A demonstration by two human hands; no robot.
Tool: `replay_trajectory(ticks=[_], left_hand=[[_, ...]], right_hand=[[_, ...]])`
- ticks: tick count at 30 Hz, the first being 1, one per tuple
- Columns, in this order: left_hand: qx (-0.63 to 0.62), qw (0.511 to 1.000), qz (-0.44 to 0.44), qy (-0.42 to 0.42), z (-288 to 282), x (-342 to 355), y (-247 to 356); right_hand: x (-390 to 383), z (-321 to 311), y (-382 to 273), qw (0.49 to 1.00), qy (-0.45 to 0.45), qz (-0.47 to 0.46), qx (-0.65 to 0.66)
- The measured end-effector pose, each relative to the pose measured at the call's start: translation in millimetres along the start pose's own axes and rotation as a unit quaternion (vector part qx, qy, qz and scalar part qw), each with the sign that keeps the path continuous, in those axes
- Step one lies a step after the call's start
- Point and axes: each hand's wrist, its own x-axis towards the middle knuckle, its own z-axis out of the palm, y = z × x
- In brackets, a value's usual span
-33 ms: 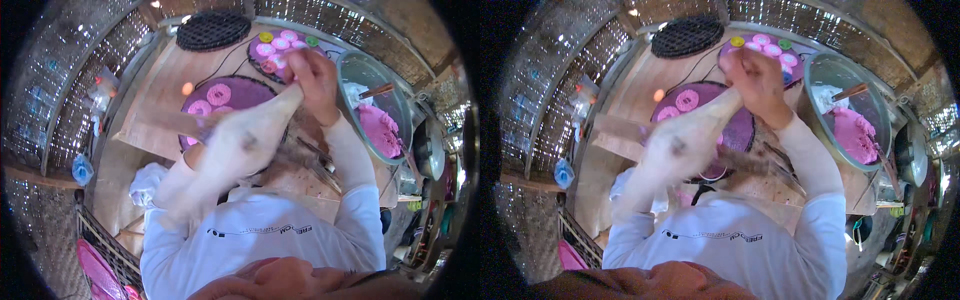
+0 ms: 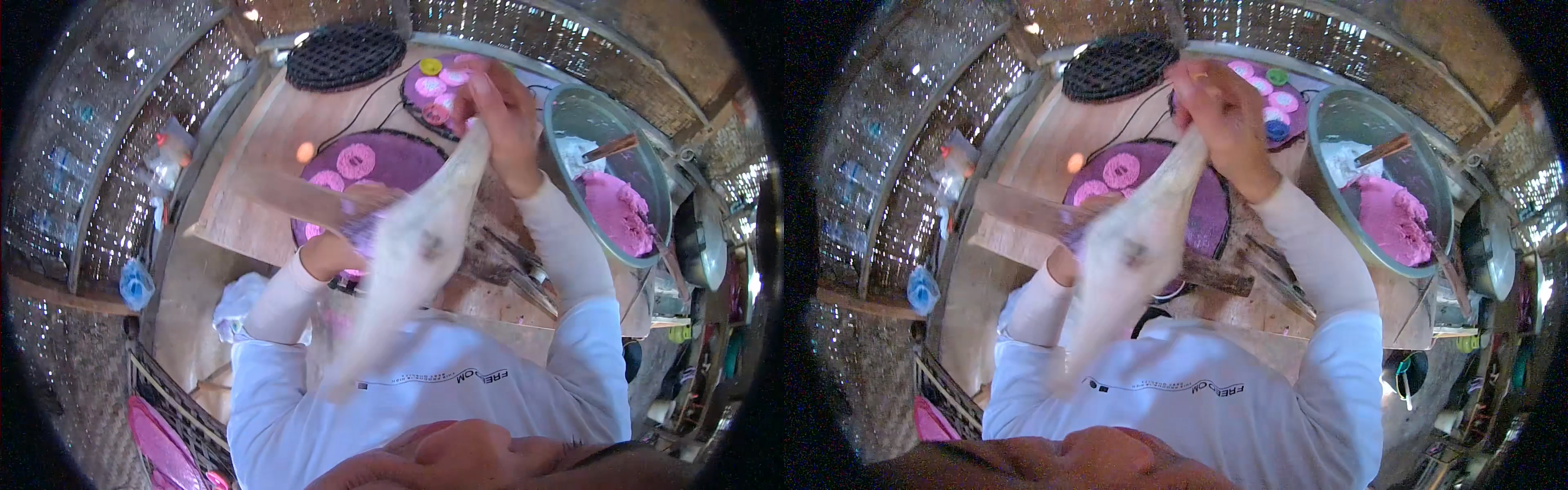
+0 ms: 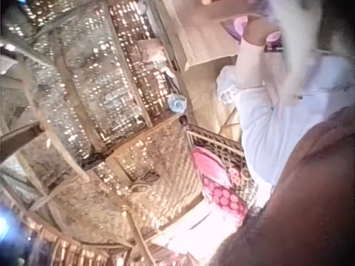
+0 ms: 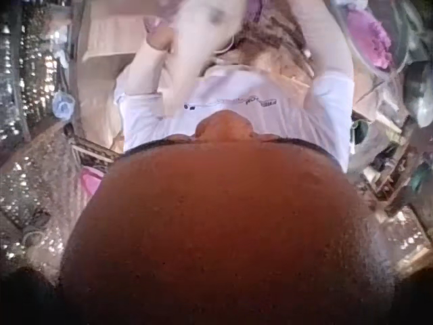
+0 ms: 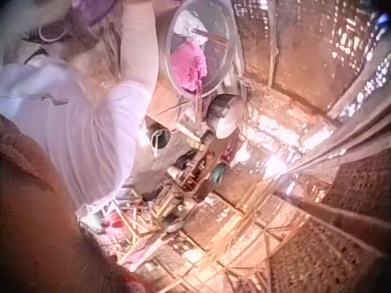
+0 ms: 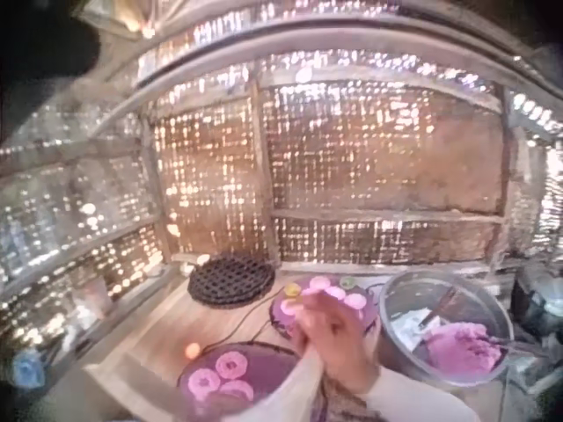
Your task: The person scoops pink batter from a large metal bowl using a wooden spatula and fills a cylindrical mold. They place the filled mold into a purple tray and press it down with a wooden board to flatten the batter. This process is repeated multiple times to fill several molds in the tray.
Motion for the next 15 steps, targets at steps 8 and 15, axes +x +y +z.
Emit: replay_trajectory(ticks=[8,15], left_hand=[[0.267,0.96,0.052,-0.057,-49,40,54],[0.159,0.966,-0.05,-0.199,-67,27,27]], right_hand=[[-21,29,-33,0.976,-0.083,0.052,-0.194],[-38,42,-98,0.919,-0.266,-0.001,-0.293]])
